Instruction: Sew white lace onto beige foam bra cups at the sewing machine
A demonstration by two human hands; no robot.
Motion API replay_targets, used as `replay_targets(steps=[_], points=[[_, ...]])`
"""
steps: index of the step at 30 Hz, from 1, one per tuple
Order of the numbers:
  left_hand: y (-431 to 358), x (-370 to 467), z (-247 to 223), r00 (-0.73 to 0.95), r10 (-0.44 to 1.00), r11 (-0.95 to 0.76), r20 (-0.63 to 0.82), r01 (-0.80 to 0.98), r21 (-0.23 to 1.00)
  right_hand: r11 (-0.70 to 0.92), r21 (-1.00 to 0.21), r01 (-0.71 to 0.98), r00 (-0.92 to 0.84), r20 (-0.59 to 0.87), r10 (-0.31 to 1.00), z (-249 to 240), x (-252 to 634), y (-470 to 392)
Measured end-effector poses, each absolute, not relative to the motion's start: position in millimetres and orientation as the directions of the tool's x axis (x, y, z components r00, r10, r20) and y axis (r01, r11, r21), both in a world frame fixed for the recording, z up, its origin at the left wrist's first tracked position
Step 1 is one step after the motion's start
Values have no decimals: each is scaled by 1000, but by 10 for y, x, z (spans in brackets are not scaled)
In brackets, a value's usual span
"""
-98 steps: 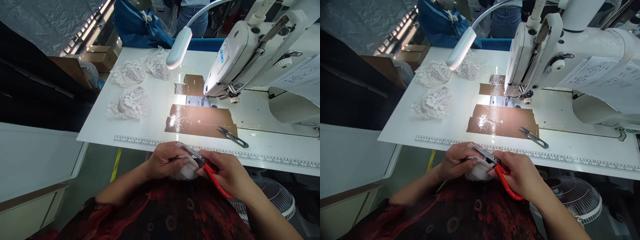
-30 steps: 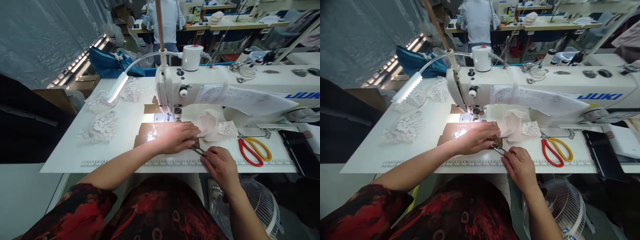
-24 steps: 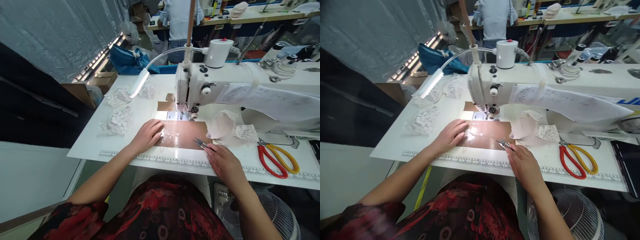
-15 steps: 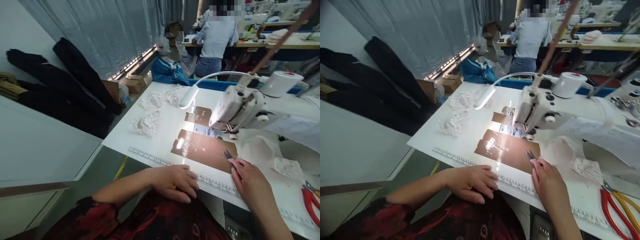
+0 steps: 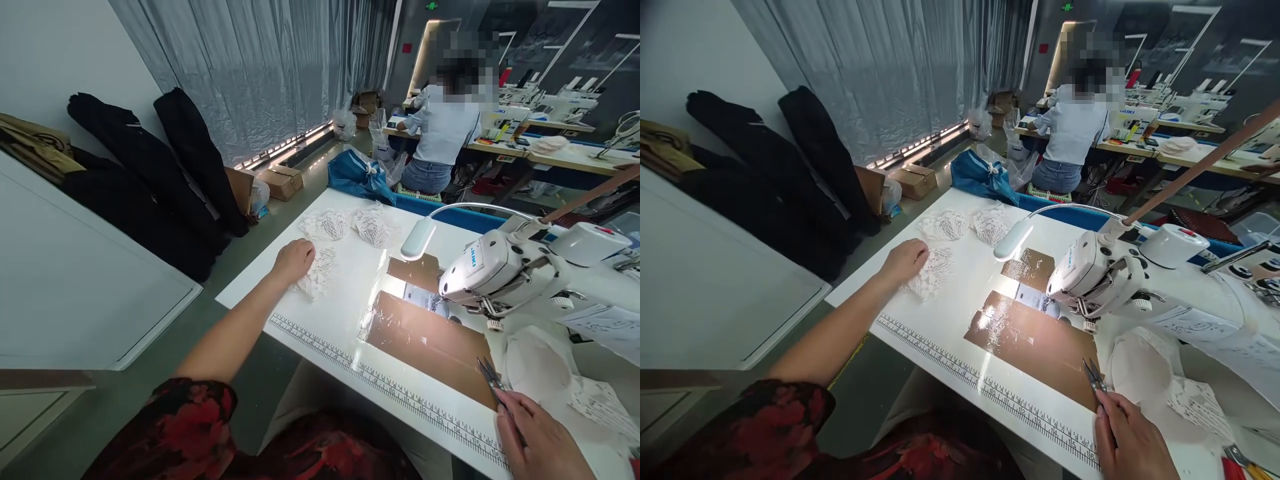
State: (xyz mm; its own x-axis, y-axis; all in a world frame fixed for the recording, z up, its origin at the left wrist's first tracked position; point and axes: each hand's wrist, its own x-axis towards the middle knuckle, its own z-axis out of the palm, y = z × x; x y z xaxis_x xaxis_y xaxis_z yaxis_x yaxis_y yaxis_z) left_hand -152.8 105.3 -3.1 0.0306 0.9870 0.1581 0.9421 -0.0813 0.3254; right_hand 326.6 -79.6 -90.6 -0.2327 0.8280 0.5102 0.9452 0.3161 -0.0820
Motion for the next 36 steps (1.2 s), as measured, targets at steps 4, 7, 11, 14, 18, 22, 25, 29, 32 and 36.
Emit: replay_targets(steps=[4,7,11,14,18,22,25,29,32,36], points=[[856,-1550,18,75,953,-234,293,799,555,304,-86,949,-218,519,827,-845,3264,-804],[692,-1544,89,75,924,-356,375,525,773,326,-135,936,-202,553,809,-696,3155,-833],[431,-1332,163,153,889,-458,432,319,830,239,-458,856,-37,408,912,-467,2758,-824],[247,-954,159,353,777,-592,521,131,795,245,-753,611,-83,247,965,-335,2290,-697],[87,-448,49,471,650,-654,597,-55,755,159,-946,282,-248,89,965,-186,1713,-454],[24,-299,-129,469,782,-394,412,-141,908,114,-961,250,-177,71,982,-114,1535,-377],[1,-338,-209,546,829,-16,120,-191,982,148,-942,301,-147,107,983,-157,1614,-418],[-28,-340,-206,509,861,92,18,-190,978,258,-828,498,-53,268,962,-210,1742,-437],[-35,-303,-206,404,913,9,50,-143,990,356,-722,593,-72,393,917,-166,1793,-436],[-33,-277,-241,358,924,-120,137,-70,990,522,-682,513,-238,471,849,-76,1805,-482]])
